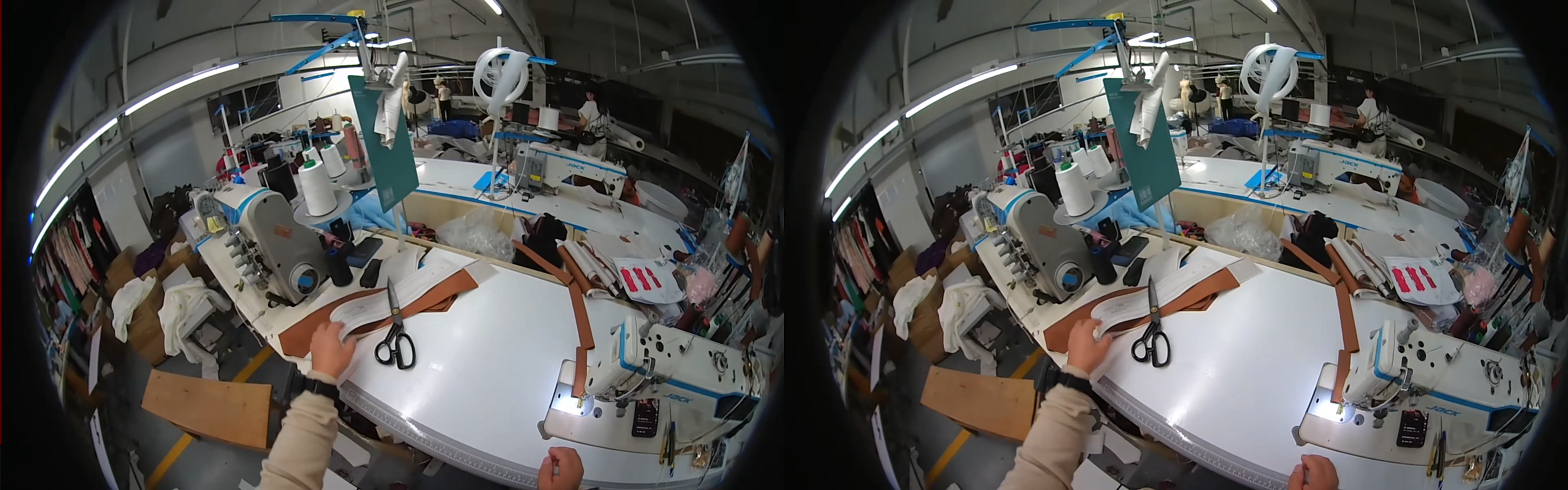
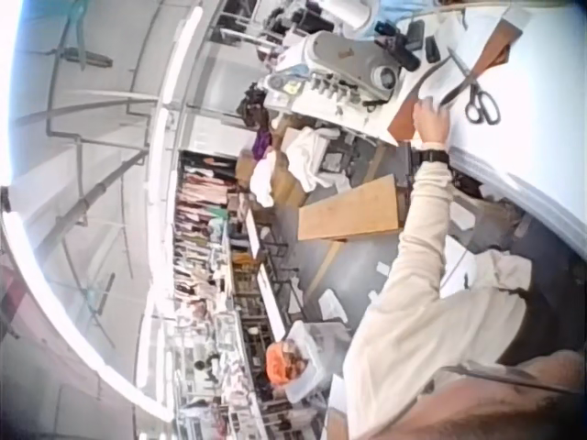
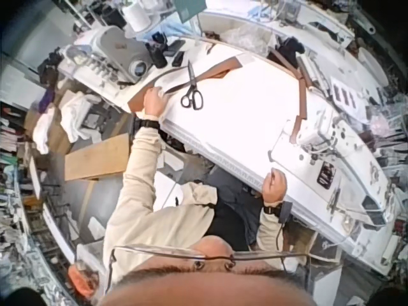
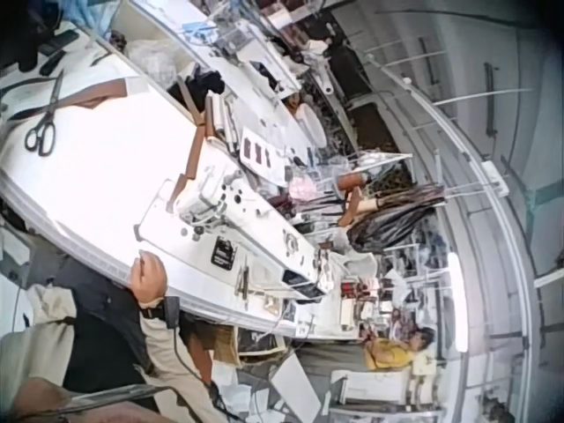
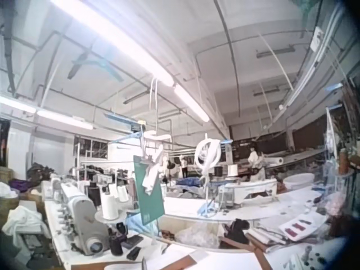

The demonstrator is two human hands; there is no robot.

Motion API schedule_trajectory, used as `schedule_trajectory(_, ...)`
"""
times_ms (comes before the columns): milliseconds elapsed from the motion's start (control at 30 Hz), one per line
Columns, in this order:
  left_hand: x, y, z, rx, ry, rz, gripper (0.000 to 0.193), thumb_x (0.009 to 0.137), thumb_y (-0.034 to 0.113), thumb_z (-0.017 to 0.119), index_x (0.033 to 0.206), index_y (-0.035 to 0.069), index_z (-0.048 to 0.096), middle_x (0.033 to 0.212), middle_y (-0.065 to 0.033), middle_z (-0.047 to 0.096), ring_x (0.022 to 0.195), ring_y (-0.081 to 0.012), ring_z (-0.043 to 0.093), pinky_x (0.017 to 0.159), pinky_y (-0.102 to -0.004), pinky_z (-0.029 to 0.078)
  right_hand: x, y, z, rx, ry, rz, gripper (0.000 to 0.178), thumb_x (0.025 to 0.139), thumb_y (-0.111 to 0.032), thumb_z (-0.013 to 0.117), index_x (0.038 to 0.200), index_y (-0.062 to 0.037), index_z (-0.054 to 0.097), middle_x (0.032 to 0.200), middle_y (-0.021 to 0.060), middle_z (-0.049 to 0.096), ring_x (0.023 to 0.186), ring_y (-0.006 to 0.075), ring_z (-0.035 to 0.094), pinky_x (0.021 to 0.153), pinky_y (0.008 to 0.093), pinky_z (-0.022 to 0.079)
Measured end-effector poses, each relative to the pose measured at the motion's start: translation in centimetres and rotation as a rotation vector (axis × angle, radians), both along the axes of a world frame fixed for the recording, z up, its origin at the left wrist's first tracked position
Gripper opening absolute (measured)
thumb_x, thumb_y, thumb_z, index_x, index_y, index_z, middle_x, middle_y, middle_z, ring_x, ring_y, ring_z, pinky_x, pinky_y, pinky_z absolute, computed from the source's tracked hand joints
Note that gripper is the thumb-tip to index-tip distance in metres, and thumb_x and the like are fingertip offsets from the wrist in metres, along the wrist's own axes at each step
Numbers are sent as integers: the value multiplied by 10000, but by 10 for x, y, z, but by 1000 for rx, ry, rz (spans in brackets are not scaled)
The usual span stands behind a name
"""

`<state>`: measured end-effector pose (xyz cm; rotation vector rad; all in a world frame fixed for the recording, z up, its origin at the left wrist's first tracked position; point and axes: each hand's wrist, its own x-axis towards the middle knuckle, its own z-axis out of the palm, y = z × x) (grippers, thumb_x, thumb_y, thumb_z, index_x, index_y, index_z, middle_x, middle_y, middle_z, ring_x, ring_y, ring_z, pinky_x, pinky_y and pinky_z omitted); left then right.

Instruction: The person sews a brown fabric strip with a sewing machine, then picks up and cuts a paper pattern with shears. They then return to sewing the brown fabric strip, guiding it through the machine by hand.

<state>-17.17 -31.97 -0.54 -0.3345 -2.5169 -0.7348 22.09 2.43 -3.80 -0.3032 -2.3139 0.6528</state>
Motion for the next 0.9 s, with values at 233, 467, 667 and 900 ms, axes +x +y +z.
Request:
schedule_trajectory(233,-71,15,30,-203,-383,-44,853,742,519,789,1412,36,577,1370,-214,632,1293,-412,573,1140,-522,365,2,-1,-3,-42,0,-23,197,905,-39,630,1084,31,671,1012,241,671,925,438,638,833,477,530)
schedule_trajectory(467,-102,-5,19,-243,-309,57,651,847,454,741,1314,11,640,1105,-210,710,1047,-337,682,883,-441,532,-6,-1,2,-1,-17,-14,196,905,-36,638,1077,55,664,1020,252,666,923,443,632,825,500,526)
schedule_trajectory(667,-100,-42,13,580,-828,-85,270,988,228,672,1149,11,688,829,-17,629,711,-111,578,617,-268,486,-79,-41,35,98,-65,288,401,924,-85,670,1293,47,583,1165,227,634,1027,401,621,926,448,513)
schedule_trajectory(900,-100,-29,23,461,-806,-23,271,955,274,727,1041,17,721,920,-53,685,761,-157,622,677,-308,516,-234,-119,49,195,-149,567,561,857,-303,759,1329,-40,608,1261,216,609,1124,380,614,897,472,517)
